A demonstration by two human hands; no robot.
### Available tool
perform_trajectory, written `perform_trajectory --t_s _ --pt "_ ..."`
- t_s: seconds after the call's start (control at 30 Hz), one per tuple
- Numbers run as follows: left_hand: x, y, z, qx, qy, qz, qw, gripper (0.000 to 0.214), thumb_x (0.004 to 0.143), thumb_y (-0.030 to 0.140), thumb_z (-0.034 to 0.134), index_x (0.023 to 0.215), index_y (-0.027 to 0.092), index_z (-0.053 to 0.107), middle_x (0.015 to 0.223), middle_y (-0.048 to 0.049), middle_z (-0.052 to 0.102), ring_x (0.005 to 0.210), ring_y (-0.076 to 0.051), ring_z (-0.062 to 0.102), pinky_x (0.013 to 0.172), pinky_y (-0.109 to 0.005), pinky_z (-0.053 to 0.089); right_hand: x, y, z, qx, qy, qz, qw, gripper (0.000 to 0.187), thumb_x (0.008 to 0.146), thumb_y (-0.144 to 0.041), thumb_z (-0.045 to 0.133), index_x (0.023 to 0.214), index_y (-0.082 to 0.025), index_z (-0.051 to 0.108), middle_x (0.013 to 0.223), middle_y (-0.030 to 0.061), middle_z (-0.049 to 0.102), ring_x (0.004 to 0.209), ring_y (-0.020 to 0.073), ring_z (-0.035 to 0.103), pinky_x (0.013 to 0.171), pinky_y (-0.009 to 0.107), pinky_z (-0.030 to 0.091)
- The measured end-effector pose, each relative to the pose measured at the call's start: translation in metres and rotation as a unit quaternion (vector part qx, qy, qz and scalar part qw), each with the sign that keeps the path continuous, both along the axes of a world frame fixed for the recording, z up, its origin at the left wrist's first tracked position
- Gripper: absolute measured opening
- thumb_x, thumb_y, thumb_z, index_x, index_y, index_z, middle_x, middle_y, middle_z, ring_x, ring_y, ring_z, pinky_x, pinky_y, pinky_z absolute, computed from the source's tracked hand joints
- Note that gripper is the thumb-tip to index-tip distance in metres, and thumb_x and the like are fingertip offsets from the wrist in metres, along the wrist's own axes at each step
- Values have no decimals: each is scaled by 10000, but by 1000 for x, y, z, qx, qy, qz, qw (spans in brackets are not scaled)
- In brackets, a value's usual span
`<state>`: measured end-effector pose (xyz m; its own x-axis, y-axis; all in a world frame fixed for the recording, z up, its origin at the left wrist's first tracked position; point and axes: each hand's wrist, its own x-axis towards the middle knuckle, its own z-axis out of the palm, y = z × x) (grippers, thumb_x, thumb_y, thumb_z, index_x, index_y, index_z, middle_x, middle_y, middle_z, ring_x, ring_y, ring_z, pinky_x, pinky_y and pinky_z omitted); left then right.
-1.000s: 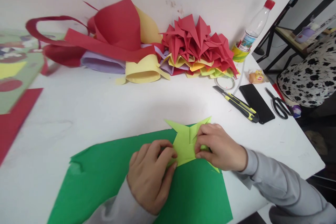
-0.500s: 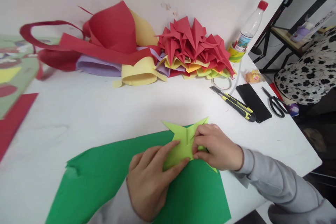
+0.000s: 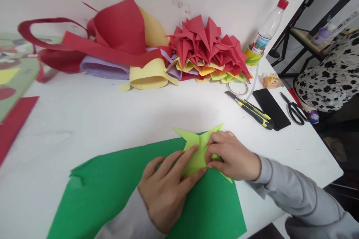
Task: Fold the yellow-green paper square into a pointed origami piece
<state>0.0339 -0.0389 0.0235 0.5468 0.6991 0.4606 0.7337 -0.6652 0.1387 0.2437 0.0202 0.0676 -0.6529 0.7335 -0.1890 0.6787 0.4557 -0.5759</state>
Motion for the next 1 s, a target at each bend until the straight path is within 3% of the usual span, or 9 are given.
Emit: perform_trajectory --t_s 0.3,0.53,0.83,1.0 --pt "-1 3 3 -23 7 -4 1000 418 885 142 419 1040 380 725 1296 -107 636 1054 -322 610 794 -463 412 11 4 -3 3 44 44 998 211 817 -36 617 915 -212 682 979 30 574 982 196 553 890 376 369" --pt "-1 2 3 -26 16 -4 1000 418 896 138 411 1056 368 722 1289 -125 636 1072 -335 609 795 -477 426 7 0 -4 13 30 23 999 179 768 -133 745 920 -202 680 955 25 549 965 212 536 884 403 355" --pt "0 1 0 -22 5 3 1000 429 886 127 422 1041 384 729 1290 -109 638 1062 -334 613 808 -482 430 12 6 2 -16 25 64 997 317 768 5 580 970 -223 670 1019 30 552 1010 203 521 905 390 351" --pt "0 1 0 -17 18 -6 1000 431 902 117 416 1055 378 723 1277 -129 640 1061 -342 608 792 -480 431 10 2 -1 6 32 38 999 229 787 -106 680 984 -220 657 978 22 549 963 204 520 882 386 349"
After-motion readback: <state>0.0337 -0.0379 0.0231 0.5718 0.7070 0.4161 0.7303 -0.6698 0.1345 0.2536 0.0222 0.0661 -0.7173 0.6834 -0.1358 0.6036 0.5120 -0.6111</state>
